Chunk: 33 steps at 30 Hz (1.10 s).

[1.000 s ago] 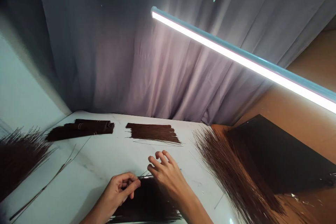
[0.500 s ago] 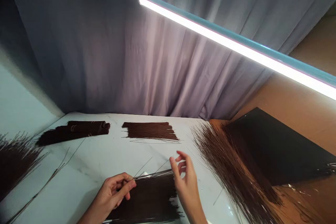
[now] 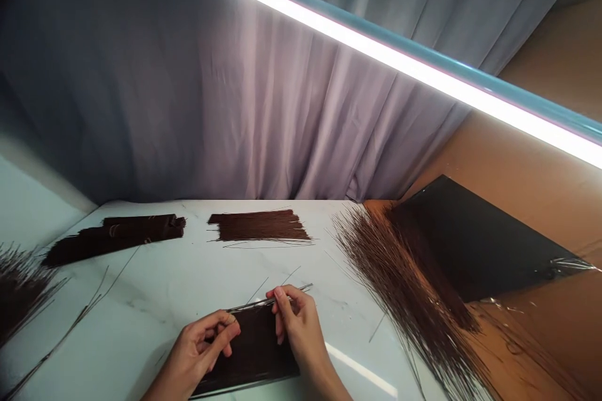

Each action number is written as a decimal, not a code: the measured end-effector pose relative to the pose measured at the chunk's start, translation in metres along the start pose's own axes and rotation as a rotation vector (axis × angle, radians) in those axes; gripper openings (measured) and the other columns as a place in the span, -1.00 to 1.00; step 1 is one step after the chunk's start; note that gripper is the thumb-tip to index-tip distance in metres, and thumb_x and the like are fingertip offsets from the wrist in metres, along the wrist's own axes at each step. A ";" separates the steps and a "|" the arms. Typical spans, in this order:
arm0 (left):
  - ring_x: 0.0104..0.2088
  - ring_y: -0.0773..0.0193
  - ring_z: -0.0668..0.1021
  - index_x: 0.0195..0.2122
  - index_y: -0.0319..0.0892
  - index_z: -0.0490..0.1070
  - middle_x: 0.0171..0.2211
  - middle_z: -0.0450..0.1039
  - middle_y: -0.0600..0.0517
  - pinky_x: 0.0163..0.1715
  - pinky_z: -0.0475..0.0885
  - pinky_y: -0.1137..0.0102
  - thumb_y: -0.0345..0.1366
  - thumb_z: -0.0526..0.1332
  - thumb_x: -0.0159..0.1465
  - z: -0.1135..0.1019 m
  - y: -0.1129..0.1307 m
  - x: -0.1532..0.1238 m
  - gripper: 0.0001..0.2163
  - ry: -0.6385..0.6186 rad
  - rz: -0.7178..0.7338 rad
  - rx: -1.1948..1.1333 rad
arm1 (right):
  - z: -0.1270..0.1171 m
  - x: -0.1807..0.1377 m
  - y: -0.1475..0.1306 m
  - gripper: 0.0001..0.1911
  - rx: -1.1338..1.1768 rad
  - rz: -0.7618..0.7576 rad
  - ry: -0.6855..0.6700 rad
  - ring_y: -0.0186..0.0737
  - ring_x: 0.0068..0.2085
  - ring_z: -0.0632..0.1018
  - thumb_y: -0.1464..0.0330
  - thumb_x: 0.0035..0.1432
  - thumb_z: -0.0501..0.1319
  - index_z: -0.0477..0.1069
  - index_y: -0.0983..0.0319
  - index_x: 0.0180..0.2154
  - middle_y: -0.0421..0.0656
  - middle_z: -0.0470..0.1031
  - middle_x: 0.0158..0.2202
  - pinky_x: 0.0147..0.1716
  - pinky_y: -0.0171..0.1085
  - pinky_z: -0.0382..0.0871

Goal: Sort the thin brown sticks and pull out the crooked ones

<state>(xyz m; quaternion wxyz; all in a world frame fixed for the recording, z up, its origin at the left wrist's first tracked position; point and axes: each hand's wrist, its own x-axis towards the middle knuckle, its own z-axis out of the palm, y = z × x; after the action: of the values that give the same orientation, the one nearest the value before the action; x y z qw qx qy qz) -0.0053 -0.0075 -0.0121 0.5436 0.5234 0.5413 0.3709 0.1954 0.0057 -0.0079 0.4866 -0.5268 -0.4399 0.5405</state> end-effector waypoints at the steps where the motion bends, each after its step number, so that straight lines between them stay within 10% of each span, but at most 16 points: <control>1: -0.64 0.45 0.17 -0.44 -0.21 0.52 -0.60 0.34 0.10 -0.66 0.10 0.54 0.30 0.29 0.12 0.001 -0.002 0.001 -0.44 0.019 0.003 0.011 | 0.000 -0.003 0.003 -0.41 -0.032 0.004 0.015 -0.45 -0.69 0.25 -0.16 0.18 0.22 0.43 0.27 -0.37 -0.30 0.30 -0.57 -0.69 -0.39 0.07; 8: -0.50 0.25 0.49 -0.42 -0.08 0.61 -0.51 0.44 0.04 -0.62 0.34 0.52 0.21 0.37 0.09 0.008 -0.011 -0.002 -0.58 0.157 0.143 0.133 | 0.022 -0.017 0.003 -0.52 -0.060 -0.075 0.125 -0.45 -0.60 0.20 -0.07 0.20 0.28 0.46 0.25 -0.30 -0.29 0.27 -0.54 -0.65 -0.40 -0.03; 18: -0.65 0.41 0.38 -0.07 -0.03 0.61 -0.44 0.40 0.11 -0.58 0.41 0.48 0.12 0.33 0.21 0.012 -0.015 -0.012 -0.59 0.035 0.109 0.121 | 0.023 -0.017 -0.013 -0.45 0.227 0.111 -0.003 -0.56 -0.69 0.02 -0.10 0.09 0.35 0.45 0.29 -0.41 -0.39 0.13 -0.66 -0.71 -0.43 -0.20; 27: -0.59 0.35 0.45 -0.26 -0.11 0.57 -0.51 0.37 0.11 -0.59 0.35 0.52 0.07 0.27 0.28 0.006 -0.007 -0.002 -0.67 0.073 0.115 0.158 | 0.023 -0.032 0.004 -0.47 0.141 0.066 0.148 -0.53 -0.71 0.10 -0.12 0.09 0.34 0.36 0.20 -0.27 -0.40 0.16 -0.60 -0.76 -0.45 -0.10; 33: -0.47 0.31 0.50 -0.27 -0.12 0.46 -0.45 0.40 0.12 -0.50 0.42 0.53 0.05 0.25 0.33 0.012 0.035 -0.011 -0.69 -0.038 0.055 -0.220 | 0.055 -0.046 0.024 -0.44 0.187 -0.001 -0.242 -0.41 -0.49 0.42 -0.05 0.11 0.37 0.41 0.21 -0.05 -0.21 0.44 -0.32 -0.57 -0.42 0.29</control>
<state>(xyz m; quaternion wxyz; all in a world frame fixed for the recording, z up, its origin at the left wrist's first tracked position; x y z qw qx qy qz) 0.0106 -0.0144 0.0226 0.5975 0.4820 0.4724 0.4330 0.1379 -0.0410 -0.0221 0.4773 -0.4102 -0.4433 0.6383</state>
